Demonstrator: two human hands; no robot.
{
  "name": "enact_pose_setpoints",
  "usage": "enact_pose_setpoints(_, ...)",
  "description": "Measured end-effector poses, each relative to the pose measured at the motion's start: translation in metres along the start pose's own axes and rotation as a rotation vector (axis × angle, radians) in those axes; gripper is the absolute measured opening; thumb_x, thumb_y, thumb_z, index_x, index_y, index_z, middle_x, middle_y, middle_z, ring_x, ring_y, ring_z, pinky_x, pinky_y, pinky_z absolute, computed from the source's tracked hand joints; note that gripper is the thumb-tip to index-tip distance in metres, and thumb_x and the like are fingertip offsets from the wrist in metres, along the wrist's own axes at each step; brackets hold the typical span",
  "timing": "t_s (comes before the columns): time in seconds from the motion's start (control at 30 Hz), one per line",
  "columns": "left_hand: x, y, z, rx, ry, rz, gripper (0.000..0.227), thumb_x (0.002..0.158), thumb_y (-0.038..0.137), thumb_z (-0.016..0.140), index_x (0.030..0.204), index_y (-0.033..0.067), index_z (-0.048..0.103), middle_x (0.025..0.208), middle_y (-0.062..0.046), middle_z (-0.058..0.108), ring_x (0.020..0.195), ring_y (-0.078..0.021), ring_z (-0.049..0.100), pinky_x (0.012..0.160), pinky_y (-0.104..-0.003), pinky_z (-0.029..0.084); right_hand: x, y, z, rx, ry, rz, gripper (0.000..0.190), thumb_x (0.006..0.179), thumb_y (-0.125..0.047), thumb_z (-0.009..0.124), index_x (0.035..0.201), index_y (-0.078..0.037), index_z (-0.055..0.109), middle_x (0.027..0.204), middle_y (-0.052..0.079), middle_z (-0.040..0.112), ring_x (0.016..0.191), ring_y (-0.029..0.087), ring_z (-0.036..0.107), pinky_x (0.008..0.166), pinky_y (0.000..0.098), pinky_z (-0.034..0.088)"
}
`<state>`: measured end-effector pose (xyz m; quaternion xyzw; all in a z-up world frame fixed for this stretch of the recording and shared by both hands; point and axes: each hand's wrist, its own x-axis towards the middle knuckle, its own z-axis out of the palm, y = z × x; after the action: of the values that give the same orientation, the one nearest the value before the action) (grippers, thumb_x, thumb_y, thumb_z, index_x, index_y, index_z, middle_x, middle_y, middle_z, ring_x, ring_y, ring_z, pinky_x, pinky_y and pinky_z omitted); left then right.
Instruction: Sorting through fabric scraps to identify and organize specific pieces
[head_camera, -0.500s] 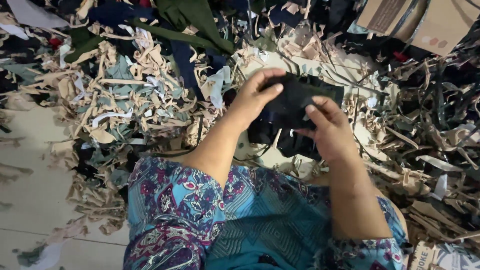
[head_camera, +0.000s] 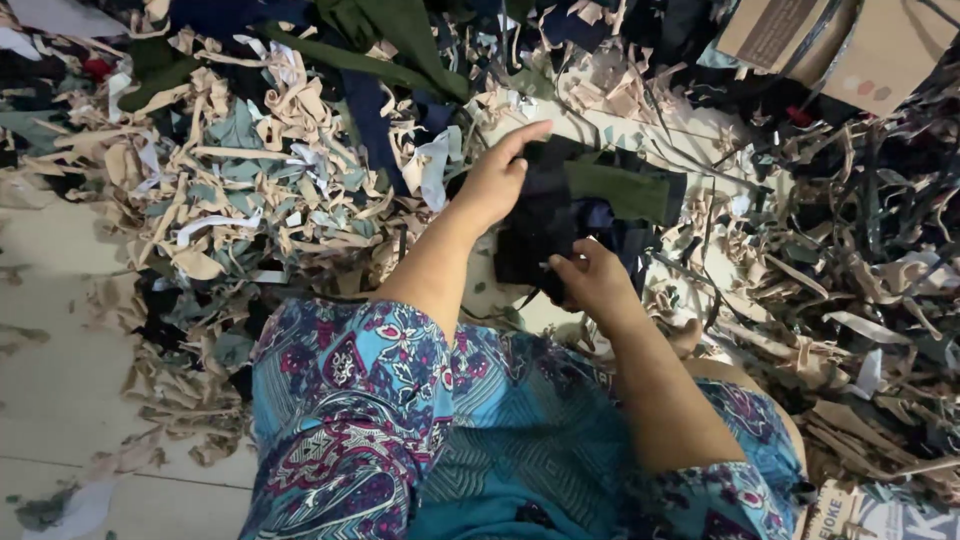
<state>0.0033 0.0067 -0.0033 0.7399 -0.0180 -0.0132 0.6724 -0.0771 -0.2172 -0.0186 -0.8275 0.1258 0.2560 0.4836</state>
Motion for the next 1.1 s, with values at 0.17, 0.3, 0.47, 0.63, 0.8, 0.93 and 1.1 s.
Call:
enact_pose_setpoints(0.17, -0.001, -0.010, 0.005, 0.224, 0.133, -0.116, 0.042, 0.098, 0.005, 0.046, 0.116, 0.0323, 0.074, 0.114, -0.004, 0.077, 0.121, -0.0276, 0.066, 0.106, -0.042, 0.051, -0.017, -0.016, 0.002, 0.292, 0.011, -0.015, 0.046, 0.096, -0.020, 0.074, 0.132, 0.004, 0.057, 0.071, 0.013, 0.062, 0.052, 0.025, 0.064, 0.042, 0.0415, 0.057)
enact_pose_setpoints(0.3, -0.020, 0.012, 0.011, 0.414, 0.057, -0.002, 0.033, 0.097, 0.005, 0.051, 0.108, 0.0275, 0.073, 0.105, -0.006, 0.077, 0.111, -0.0305, 0.070, 0.099, -0.044, 0.054, -0.025, -0.034, -0.020, -0.505, 0.027, -0.086, 0.055, 0.091, -0.055, 0.071, 0.131, -0.016, 0.067, 0.102, 0.005, 0.080, 0.102, 0.033, 0.074, 0.088, 0.0514, 0.058)
enact_pose_setpoints(0.47, -0.044, 0.028, 0.028, 0.517, -0.162, -0.053, 0.036, 0.101, 0.009, 0.051, 0.130, 0.0248, 0.064, 0.134, -0.014, 0.060, 0.125, -0.0394, 0.062, 0.102, -0.051, 0.054, -0.031, -0.052, -0.042, -0.790, 0.270, -0.223, 0.020, 0.098, -0.037, 0.066, 0.114, -0.028, 0.074, 0.102, 0.003, 0.076, 0.094, 0.035, 0.075, 0.081, 0.0507, 0.062)
enact_pose_setpoints(0.63, -0.050, 0.037, 0.038, 0.437, -0.320, -0.071, 0.047, 0.106, 0.005, 0.037, 0.149, 0.0180, 0.050, 0.150, -0.021, 0.045, 0.134, -0.0433, 0.054, 0.104, -0.054, 0.053, 0.010, -0.015, -0.034, -0.706, 0.306, -0.262, 0.031, 0.105, -0.050, 0.061, 0.115, -0.025, 0.075, 0.101, 0.005, 0.073, 0.099, 0.034, 0.073, 0.081, 0.0506, 0.061)
enact_pose_setpoints(0.8, -0.032, 0.013, 0.031, 0.301, 0.229, 0.219, 0.055, 0.087, -0.016, 0.043, 0.122, 0.0211, 0.064, 0.115, -0.010, 0.065, 0.104, -0.0315, 0.071, 0.096, -0.043, 0.058, 0.026, -0.011, -0.001, -0.328, 0.309, -0.220, 0.031, 0.093, -0.043, 0.074, 0.113, -0.020, 0.076, 0.098, 0.010, 0.078, 0.100, 0.040, 0.072, 0.084, 0.0539, 0.059)
enact_pose_setpoints(0.93, -0.036, 0.035, 0.019, 0.100, 0.357, 0.101, 0.049, 0.089, -0.019, 0.035, 0.123, 0.0057, 0.061, 0.122, -0.026, 0.062, 0.112, -0.0455, 0.068, 0.092, -0.044, 0.063, 0.007, -0.022, -0.028, -0.319, 0.357, -0.171, 0.030, 0.093, -0.045, 0.073, 0.113, -0.023, 0.076, 0.097, 0.009, 0.078, 0.101, 0.039, 0.071, 0.087, 0.0553, 0.057)
enact_pose_setpoints(1.1, -0.045, 0.045, 0.029, 0.397, 0.255, 0.346, 0.049, 0.088, -0.015, 0.049, 0.127, 0.0126, 0.061, 0.122, -0.018, 0.059, 0.122, -0.0432, 0.058, 0.107, -0.053, 0.051, -0.005, -0.041, -0.062, -0.559, 0.511, -0.332, 0.026, 0.099, -0.037, 0.074, 0.117, -0.018, 0.075, 0.100, 0.016, 0.073, 0.096, 0.044, 0.071, 0.081, 0.0563, 0.058)
